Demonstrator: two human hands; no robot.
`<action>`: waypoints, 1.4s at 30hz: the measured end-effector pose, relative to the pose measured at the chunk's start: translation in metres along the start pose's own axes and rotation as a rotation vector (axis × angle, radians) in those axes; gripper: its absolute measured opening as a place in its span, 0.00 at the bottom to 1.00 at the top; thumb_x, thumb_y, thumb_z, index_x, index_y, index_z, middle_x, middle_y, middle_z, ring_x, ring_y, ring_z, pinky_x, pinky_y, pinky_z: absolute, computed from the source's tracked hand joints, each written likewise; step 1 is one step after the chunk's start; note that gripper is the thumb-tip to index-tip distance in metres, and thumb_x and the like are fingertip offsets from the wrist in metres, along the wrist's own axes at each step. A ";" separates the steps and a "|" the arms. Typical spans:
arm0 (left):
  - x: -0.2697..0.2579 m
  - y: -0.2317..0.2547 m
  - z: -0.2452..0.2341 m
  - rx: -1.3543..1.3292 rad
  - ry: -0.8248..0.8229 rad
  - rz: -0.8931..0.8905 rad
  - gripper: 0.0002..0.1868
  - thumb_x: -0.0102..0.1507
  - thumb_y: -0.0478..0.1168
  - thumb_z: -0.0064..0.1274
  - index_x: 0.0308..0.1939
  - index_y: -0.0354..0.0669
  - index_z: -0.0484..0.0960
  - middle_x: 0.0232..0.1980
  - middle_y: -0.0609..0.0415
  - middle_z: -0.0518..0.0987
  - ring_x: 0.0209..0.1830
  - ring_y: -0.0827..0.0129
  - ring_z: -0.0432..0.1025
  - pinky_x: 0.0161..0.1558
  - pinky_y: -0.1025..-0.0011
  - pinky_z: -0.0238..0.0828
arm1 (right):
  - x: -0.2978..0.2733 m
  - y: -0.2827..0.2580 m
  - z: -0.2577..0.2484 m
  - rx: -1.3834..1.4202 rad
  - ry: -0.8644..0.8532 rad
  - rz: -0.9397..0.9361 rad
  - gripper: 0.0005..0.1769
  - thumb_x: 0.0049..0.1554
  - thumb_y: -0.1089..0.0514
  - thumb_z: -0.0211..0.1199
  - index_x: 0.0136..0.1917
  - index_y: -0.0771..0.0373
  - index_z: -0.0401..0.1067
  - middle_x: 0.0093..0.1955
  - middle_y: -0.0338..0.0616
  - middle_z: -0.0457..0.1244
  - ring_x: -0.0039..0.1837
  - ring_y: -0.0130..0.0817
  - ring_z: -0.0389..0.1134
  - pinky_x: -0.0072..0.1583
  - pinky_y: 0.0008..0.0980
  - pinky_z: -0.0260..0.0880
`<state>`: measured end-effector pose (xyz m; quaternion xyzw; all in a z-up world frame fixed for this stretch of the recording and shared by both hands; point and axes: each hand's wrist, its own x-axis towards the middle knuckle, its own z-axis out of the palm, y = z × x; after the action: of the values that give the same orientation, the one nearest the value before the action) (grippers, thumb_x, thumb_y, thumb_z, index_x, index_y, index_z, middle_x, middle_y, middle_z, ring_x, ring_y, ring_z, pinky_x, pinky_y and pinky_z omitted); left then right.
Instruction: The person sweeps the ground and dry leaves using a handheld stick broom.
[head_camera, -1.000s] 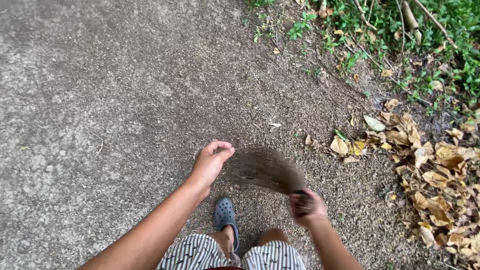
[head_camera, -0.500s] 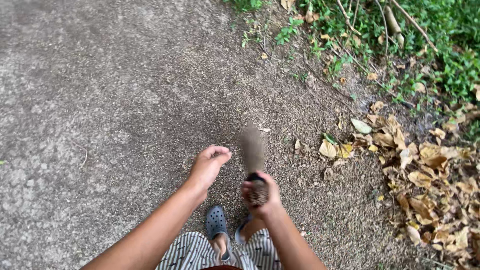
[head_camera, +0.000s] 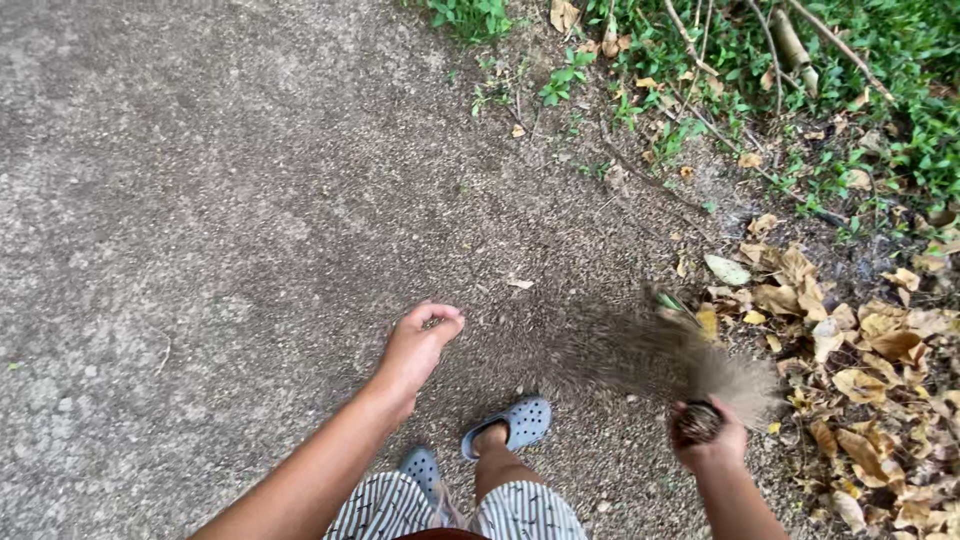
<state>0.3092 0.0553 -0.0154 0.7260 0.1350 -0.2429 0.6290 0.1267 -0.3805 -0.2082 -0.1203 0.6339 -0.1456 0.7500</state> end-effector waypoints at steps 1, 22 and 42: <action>0.006 0.004 0.009 -0.001 -0.003 0.004 0.09 0.60 0.43 0.58 0.42 0.47 0.84 0.52 0.61 0.83 0.53 0.73 0.74 0.55 0.71 0.65 | 0.007 -0.021 -0.003 0.018 0.085 -0.112 0.11 0.56 0.51 0.62 0.53 0.50 0.73 0.46 0.38 0.69 0.45 0.33 0.72 0.47 0.32 0.79; 0.061 0.079 0.155 0.235 -0.226 -0.064 0.10 0.65 0.46 0.53 0.47 0.50 0.82 0.71 0.59 0.71 0.73 0.62 0.60 0.70 0.50 0.51 | -0.031 -0.013 0.013 0.113 0.050 0.133 0.13 0.59 0.50 0.59 0.55 0.54 0.68 0.39 0.44 0.65 0.36 0.33 0.68 0.35 0.27 0.76; 0.128 0.064 0.112 0.087 -0.414 0.151 0.08 0.61 0.41 0.57 0.41 0.42 0.84 0.57 0.57 0.83 0.60 0.69 0.74 0.61 0.70 0.64 | -0.097 0.144 0.093 0.108 -0.091 0.491 0.21 0.50 0.53 0.71 0.47 0.64 0.62 0.34 0.46 0.63 0.32 0.36 0.66 0.32 0.32 0.74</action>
<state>0.4290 -0.0796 -0.0381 0.6953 -0.0623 -0.3445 0.6278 0.2128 -0.2115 -0.1562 0.0710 0.6009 0.0126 0.7961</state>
